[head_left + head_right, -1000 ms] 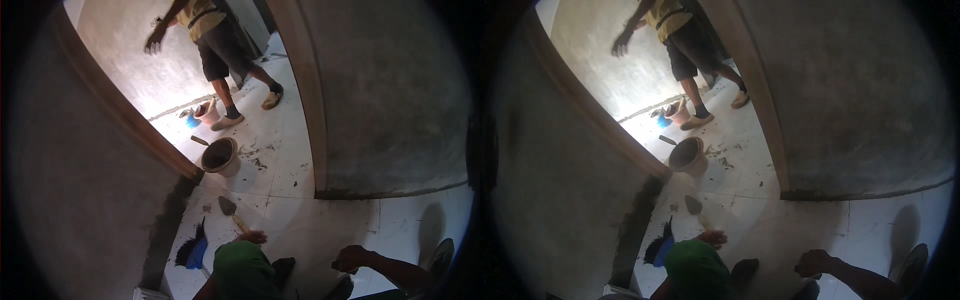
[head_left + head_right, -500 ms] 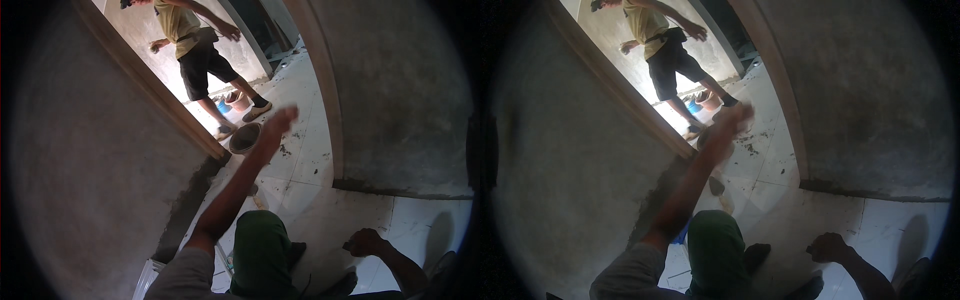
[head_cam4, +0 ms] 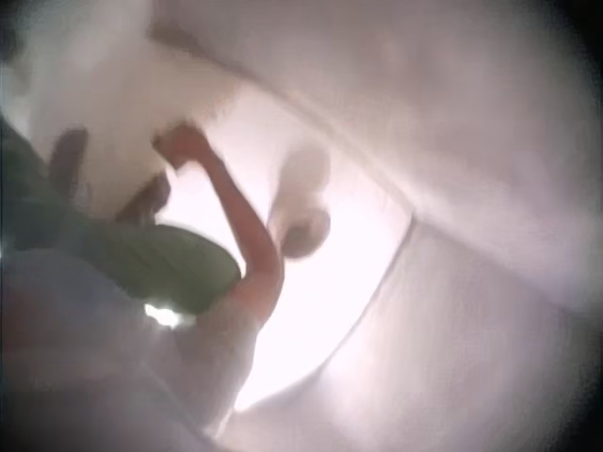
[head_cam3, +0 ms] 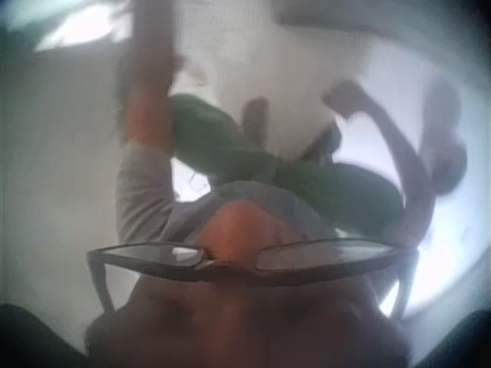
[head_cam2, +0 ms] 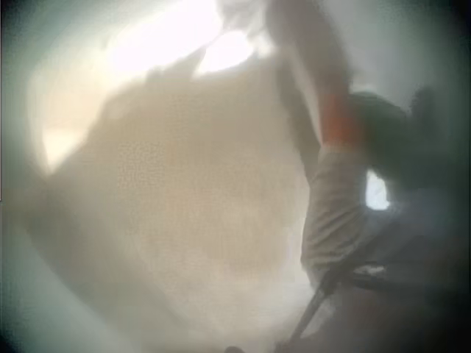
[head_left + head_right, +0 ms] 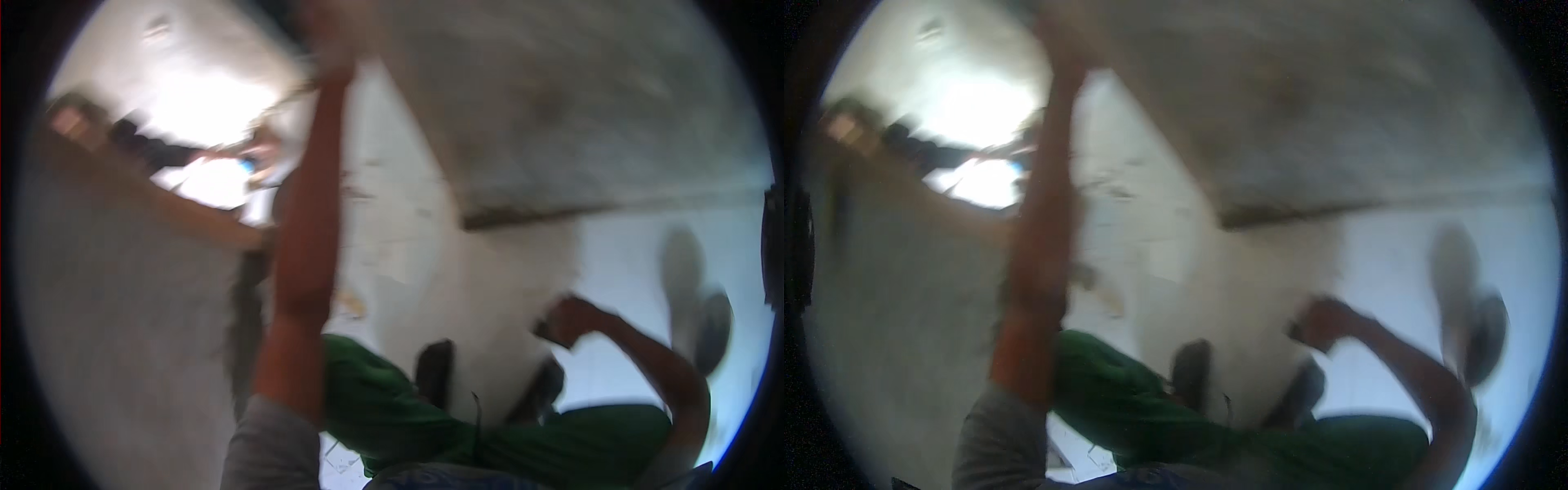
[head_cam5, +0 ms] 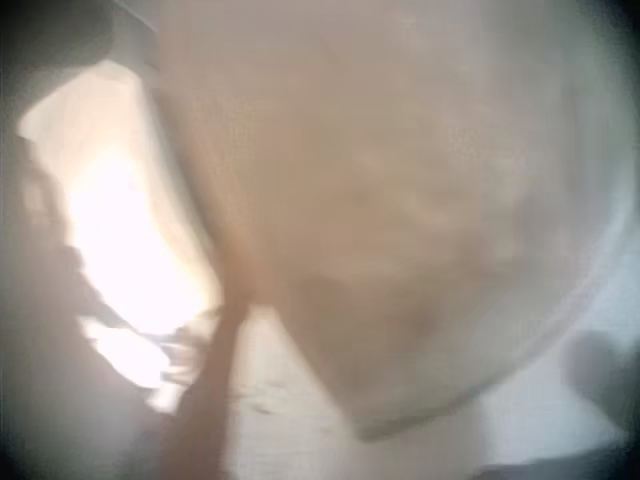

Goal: The person applies mortar to the joints between floor tiles and the wall using a metal spreader. They take material from a bucket and smooth it into the crevices along the base of the wall.

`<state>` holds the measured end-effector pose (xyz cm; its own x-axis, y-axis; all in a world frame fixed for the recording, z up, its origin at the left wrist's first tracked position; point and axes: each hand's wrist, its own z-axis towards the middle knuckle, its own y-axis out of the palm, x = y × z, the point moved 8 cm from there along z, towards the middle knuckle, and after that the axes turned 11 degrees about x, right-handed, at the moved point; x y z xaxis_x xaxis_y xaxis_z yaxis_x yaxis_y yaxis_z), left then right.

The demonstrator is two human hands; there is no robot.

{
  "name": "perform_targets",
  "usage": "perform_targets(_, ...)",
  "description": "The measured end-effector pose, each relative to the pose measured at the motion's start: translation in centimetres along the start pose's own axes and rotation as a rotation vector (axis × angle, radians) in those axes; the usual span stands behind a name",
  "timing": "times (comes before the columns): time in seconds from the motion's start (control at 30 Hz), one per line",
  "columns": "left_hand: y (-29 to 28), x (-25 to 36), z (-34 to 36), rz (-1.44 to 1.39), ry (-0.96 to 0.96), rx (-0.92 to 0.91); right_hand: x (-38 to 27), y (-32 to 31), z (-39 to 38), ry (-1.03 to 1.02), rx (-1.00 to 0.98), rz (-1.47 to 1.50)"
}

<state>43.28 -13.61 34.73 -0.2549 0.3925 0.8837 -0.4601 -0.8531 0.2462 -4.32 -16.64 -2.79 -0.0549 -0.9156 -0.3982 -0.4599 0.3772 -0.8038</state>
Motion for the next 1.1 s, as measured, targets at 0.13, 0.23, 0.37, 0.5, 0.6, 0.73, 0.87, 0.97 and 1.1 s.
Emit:
perform_targets(0.13, -5.6, -3.1, -2.8, 0.293, 0.030, 0.034, 4.5, -5.2, -1.2, -0.035, 0.373, 0.701)
perform_targets(0.23, -9.1, -15.7, -12.4, 0.339, -0.142, 0.062, 10.2, -9.9, -11.3, 0.499, 0.583, 0.818)
perform_targets(0.37, -8.5, -20.5, -26.0, 0.467, -0.323, -0.064, 15.9, -14.5, -28.4, 0.641, 1.075, 0.778)
perform_targets(0.5, -8.5, -24.5, -38.2, 0.561, -0.561, -0.231, 19.8, -13.7, -43.4, 0.879, 1.183, 0.556)
perform_targets(0.6, -10.9, -24.8, -42.9, 0.668, -0.646, -0.319, 23.2, -6.8, -45.9, 1.426, 0.823, 0.407)
perform_targets(0.73, -10.9, -26.5, -49.4, 0.714, -0.800, -0.432, 27.7, 0.1, -49.5, 1.093, 0.281, -0.348)
perform_targets(0.87, -13.7, -25.5, -51.6, 0.805, -0.863, -0.444, 32.5, 3.8, -46.3, 1.174, 0.210, -0.306)
perform_targets(0.97, -13.9, -25.3, -53.5, 0.821, -0.912, -0.473, 34.7, 6.1, -46.5, 1.194, 0.124, -0.355)
perform_targets(1.1, -15.6, -24.3, -55.3, 0.874, -0.946, -0.478, 33.4, 5.6, -45.1, 1.312, 0.363, -0.377)
